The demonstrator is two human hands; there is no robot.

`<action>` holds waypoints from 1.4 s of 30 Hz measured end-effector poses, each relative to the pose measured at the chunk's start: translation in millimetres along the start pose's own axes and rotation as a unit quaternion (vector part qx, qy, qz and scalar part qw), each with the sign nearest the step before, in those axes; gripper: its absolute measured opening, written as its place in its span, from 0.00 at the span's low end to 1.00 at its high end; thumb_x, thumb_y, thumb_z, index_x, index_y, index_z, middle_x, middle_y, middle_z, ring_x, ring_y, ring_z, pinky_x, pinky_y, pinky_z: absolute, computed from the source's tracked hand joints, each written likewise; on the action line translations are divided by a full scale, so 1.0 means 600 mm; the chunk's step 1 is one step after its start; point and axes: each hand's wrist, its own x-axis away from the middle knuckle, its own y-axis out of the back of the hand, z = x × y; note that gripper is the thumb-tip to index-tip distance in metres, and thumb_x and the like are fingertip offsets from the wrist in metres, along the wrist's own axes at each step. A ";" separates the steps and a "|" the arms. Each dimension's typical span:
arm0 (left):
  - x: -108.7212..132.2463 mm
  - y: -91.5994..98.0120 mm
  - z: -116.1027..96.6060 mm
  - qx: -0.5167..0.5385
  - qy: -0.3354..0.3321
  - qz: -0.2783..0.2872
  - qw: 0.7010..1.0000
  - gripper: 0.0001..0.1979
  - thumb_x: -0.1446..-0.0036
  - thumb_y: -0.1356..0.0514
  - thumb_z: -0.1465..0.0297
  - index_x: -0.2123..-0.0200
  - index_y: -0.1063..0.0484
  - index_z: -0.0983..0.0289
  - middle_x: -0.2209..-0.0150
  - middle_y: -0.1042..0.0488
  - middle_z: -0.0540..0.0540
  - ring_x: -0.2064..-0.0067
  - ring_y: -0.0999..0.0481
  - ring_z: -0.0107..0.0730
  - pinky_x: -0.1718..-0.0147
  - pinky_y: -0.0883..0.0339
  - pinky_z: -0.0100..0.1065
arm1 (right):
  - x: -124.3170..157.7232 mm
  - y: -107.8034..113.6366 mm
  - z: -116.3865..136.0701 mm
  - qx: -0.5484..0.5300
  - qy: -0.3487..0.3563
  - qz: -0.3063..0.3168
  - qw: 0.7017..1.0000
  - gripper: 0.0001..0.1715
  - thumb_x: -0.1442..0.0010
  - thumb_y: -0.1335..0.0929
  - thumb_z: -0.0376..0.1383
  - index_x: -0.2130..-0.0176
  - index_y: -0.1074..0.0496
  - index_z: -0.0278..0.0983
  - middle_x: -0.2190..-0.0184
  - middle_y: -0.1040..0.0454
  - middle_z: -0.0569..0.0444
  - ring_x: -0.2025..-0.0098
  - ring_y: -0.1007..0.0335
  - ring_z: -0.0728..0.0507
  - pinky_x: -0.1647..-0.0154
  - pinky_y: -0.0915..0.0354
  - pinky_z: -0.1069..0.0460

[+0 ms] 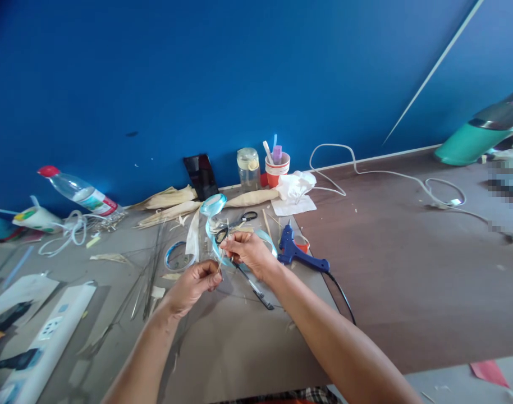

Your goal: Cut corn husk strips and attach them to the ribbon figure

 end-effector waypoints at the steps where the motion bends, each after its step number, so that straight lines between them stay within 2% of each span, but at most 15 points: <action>1: 0.000 0.001 0.000 0.001 -0.002 -0.003 1.000 0.18 0.52 0.37 0.57 0.78 0.36 0.65 0.79 0.40 0.47 0.75 0.42 0.24 0.73 0.48 0.29 | -0.001 0.001 0.000 -0.001 0.006 -0.005 1.000 0.18 0.60 0.25 0.42 0.81 0.32 0.34 0.85 0.35 0.60 0.83 0.48 0.56 0.83 0.56 0.57; 8: -0.001 0.007 0.001 0.008 -0.008 -0.006 1.000 0.17 0.52 0.36 0.58 0.78 0.33 0.65 0.78 0.37 0.48 0.75 0.40 0.25 0.73 0.46 0.28 | -0.003 0.006 0.003 -0.025 0.007 -0.033 0.999 0.17 0.61 0.25 0.40 0.82 0.34 0.35 0.85 0.36 0.61 0.83 0.49 0.55 0.83 0.56 0.57; 13: 0.000 0.006 -0.002 0.050 -0.003 -0.072 0.996 0.20 0.47 0.42 0.53 0.72 0.29 0.66 0.75 0.33 0.51 0.73 0.37 0.26 0.73 0.45 0.29 | -0.005 0.009 0.000 -0.028 0.006 -0.027 0.999 0.16 0.60 0.25 0.39 0.82 0.34 0.35 0.85 0.36 0.61 0.83 0.49 0.56 0.83 0.57 0.57; 15: 0.001 0.003 -0.003 0.062 -0.010 -0.082 0.995 0.21 0.48 0.41 0.52 0.69 0.28 0.67 0.74 0.33 0.51 0.73 0.37 0.26 0.73 0.45 0.29 | -0.006 0.008 -0.002 -0.025 0.013 -0.024 0.999 0.16 0.59 0.25 0.39 0.82 0.34 0.35 0.85 0.36 0.61 0.83 0.49 0.56 0.83 0.57 0.56; 23: 0.000 -0.014 -0.001 0.102 -0.016 -0.034 0.994 0.22 0.51 0.39 0.51 0.67 0.26 0.66 0.70 0.32 0.51 0.73 0.37 0.25 0.72 0.45 0.29 | -0.003 0.003 -0.006 0.005 0.041 -0.015 0.999 0.18 0.57 0.27 0.42 0.82 0.36 0.35 0.85 0.37 0.61 0.83 0.50 0.56 0.82 0.55 0.56; 27: 0.003 -0.015 -0.001 0.168 0.031 -0.032 0.985 0.21 0.49 0.40 0.52 0.67 0.25 0.67 0.68 0.31 0.53 0.74 0.36 0.24 0.73 0.44 0.29 | 0.002 -0.001 -0.003 0.010 0.031 -0.003 0.999 0.19 0.58 0.26 0.43 0.81 0.35 0.34 0.84 0.36 0.61 0.83 0.49 0.56 0.81 0.54 0.56; 32: 0.003 -0.016 -0.004 0.197 0.070 -0.007 0.978 0.17 0.57 0.32 0.59 0.71 0.25 0.68 0.73 0.31 0.52 0.77 0.38 0.21 0.73 0.42 0.29 | 0.003 -0.004 -0.003 0.013 0.031 0.005 0.999 0.18 0.58 0.25 0.43 0.81 0.33 0.34 0.84 0.36 0.60 0.82 0.48 0.55 0.81 0.53 0.56; 34: 0.001 -0.016 -0.004 0.181 0.054 -0.044 0.981 0.16 0.58 0.31 0.60 0.74 0.27 0.67 0.75 0.32 0.50 0.77 0.38 0.21 0.74 0.43 0.28 | 0.001 -0.002 -0.005 0.019 0.037 0.000 0.999 0.17 0.58 0.26 0.44 0.80 0.31 0.34 0.84 0.35 0.60 0.82 0.48 0.55 0.81 0.54 0.56; 37: -0.003 -0.012 -0.002 0.145 0.005 -0.132 0.981 0.14 0.57 0.32 0.61 0.75 0.27 0.67 0.76 0.31 0.50 0.77 0.37 0.22 0.75 0.44 0.27 | -0.003 0.003 -0.007 0.055 0.057 -0.026 0.997 0.16 0.55 0.28 0.45 0.78 0.29 0.34 0.83 0.33 0.59 0.83 0.49 0.55 0.82 0.56 0.55; 42: -0.008 -0.001 -0.002 0.227 -0.064 -0.249 0.939 0.11 0.57 0.32 0.64 0.73 0.26 0.66 0.74 0.30 0.49 0.77 0.35 0.21 0.75 0.42 0.26 | -0.007 0.010 -0.011 0.101 0.083 -0.096 0.987 0.16 0.52 0.30 0.44 0.80 0.31 0.35 0.84 0.35 0.59 0.83 0.51 0.54 0.82 0.56 0.55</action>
